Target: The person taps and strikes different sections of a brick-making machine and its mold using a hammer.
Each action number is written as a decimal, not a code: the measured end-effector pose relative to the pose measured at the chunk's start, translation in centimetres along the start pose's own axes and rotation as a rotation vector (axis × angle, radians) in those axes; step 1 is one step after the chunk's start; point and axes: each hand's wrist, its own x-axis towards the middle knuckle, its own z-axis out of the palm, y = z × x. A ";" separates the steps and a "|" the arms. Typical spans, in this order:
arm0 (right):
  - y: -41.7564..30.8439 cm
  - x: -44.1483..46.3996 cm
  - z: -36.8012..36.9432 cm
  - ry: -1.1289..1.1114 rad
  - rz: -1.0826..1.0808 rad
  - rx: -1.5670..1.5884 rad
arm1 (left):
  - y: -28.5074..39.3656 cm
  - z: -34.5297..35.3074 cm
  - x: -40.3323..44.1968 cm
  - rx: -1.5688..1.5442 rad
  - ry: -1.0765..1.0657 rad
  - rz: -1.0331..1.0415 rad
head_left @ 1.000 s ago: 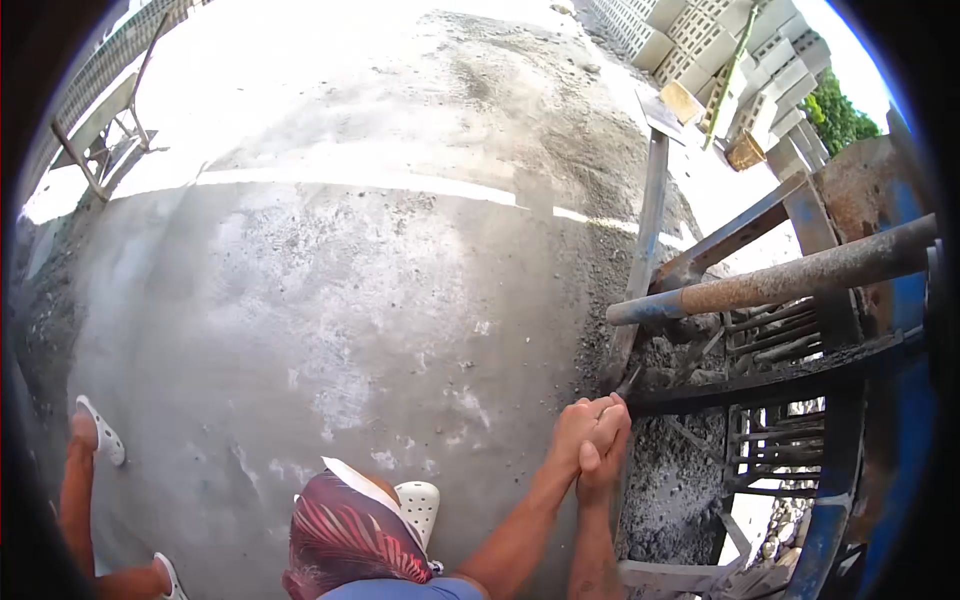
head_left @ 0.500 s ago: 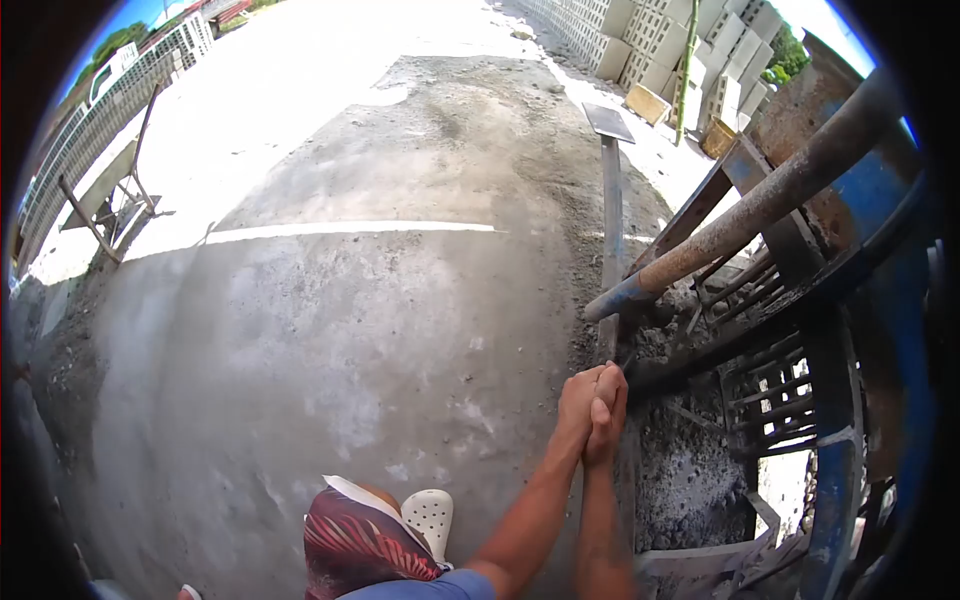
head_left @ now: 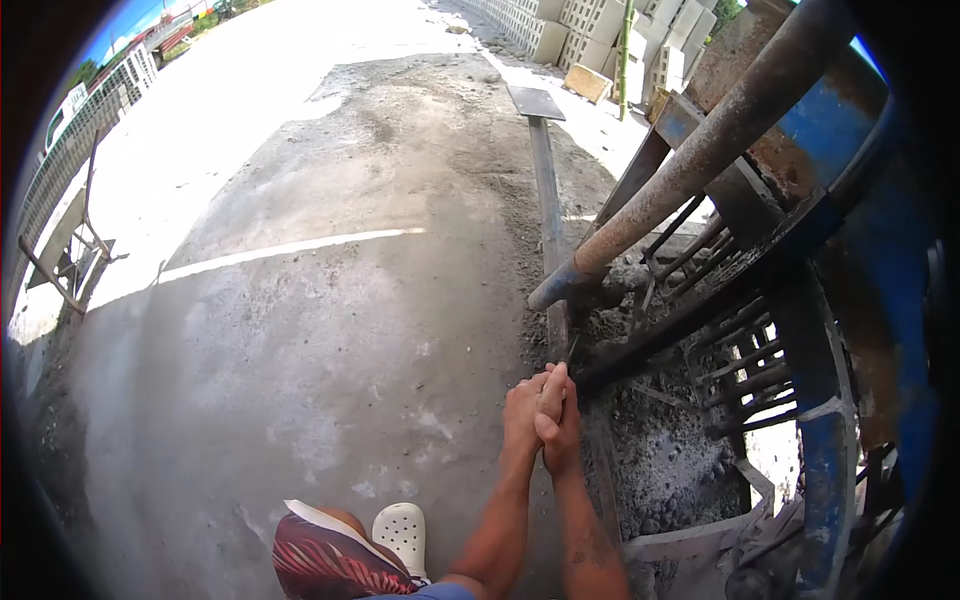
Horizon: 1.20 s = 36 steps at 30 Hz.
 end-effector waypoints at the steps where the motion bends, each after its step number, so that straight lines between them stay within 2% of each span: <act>1: -1.3 -1.7 0.8 0.018 -0.089 -0.009 | 0.5 -0.4 -1.7 0.061 0.034 0.097; 2: -2.0 -2.6 1.5 0.032 -0.191 -0.004 | 1.2 -0.4 -1.7 0.070 0.029 0.076; 4: 0.1 -1.3 0.8 0.060 -0.189 0.040 | 3.2 0.1 0.3 -0.068 -0.051 -0.299; 5: 1.7 -0.1 0.0 0.087 -0.065 0.090 | 3.8 0.2 0.7 -0.148 -0.079 -0.478; 6: 2.0 0.6 -0.5 0.110 0.052 0.139 | 2.9 0.3 0.3 -0.148 -0.066 -0.472; 7: 1.9 0.9 -1.2 0.014 0.106 0.097 | 1.1 0.9 0.1 -0.157 -0.027 -0.448; 10: 1.2 -2.0 -1.1 -0.062 -0.020 -0.089 | 1.1 0.1 -1.8 -0.186 0.004 -0.432; 12: 0.4 -3.8 -1.0 -0.081 -0.083 -0.101 | 1.3 -0.3 -3.5 -0.269 0.037 -0.442; 14: 0.8 -4.9 -1.5 -0.101 -0.140 -0.238 | 0.7 -0.4 -4.8 -0.374 0.014 -0.407; 16: 0.4 -5.5 -1.7 -0.117 -0.188 -0.310 | 0.1 -0.6 -5.8 -0.614 -0.044 -0.324; 17: -0.1 -6.3 -1.6 -0.094 -0.210 -0.275 | 0.2 -0.8 -6.3 -0.729 -0.075 -0.288; 20: -1.5 -8.5 -1.1 -0.022 -0.299 -0.241 | 3.0 -2.8 -7.3 -0.698 -0.143 -0.223; 21: -0.8 -8.9 -1.3 0.067 -0.400 -0.204 | 3.9 -3.1 -7.6 -0.755 -0.183 -0.249; 22: 0.1 -9.9 -1.6 0.167 -0.484 -0.176 | 5.8 -4.1 -7.9 -0.625 -0.205 -0.298; 23: 0.5 -10.1 -0.8 0.307 -0.378 0.082 | 7.2 -4.7 -8.2 -0.370 -0.221 -0.311; 25: 2.6 -11.0 -1.1 0.477 0.148 0.353 | 6.5 -4.8 -9.1 -0.119 -0.317 -0.274; 27: 5.3 -11.6 -2.3 0.233 0.654 0.778 | 7.8 -4.4 -10.5 0.034 -0.364 -0.285; 28: 4.1 -12.2 -2.1 0.208 0.633 0.885 | 7.6 -4.1 -11.5 0.050 -0.432 -0.321; 29: 2.6 -12.4 -2.0 0.168 0.594 0.985 | 7.3 -3.8 -12.1 0.177 -0.481 -0.228; 30: 3.4 -13.1 -2.3 0.208 0.594 1.001 | 7.4 -3.4 -12.5 0.296 -0.515 -0.121; 31: 4.3 -13.8 -2.6 0.148 0.397 0.830 | 7.9 -2.9 -13.0 0.256 -0.549 -0.121; 32: 4.3 -13.9 -2.6 0.194 0.412 0.953 | 7.6 -2.1 -13.5 0.266 -0.576 -0.129; 34: 4.5 -13.9 -2.9 0.267 0.409 1.145 | 6.8 -0.2 -14.5 0.276 -0.381 0.158; 36: 4.8 -13.8 -3.9 0.285 0.357 1.208 | 6.8 1.6 -15.1 0.261 -0.361 0.148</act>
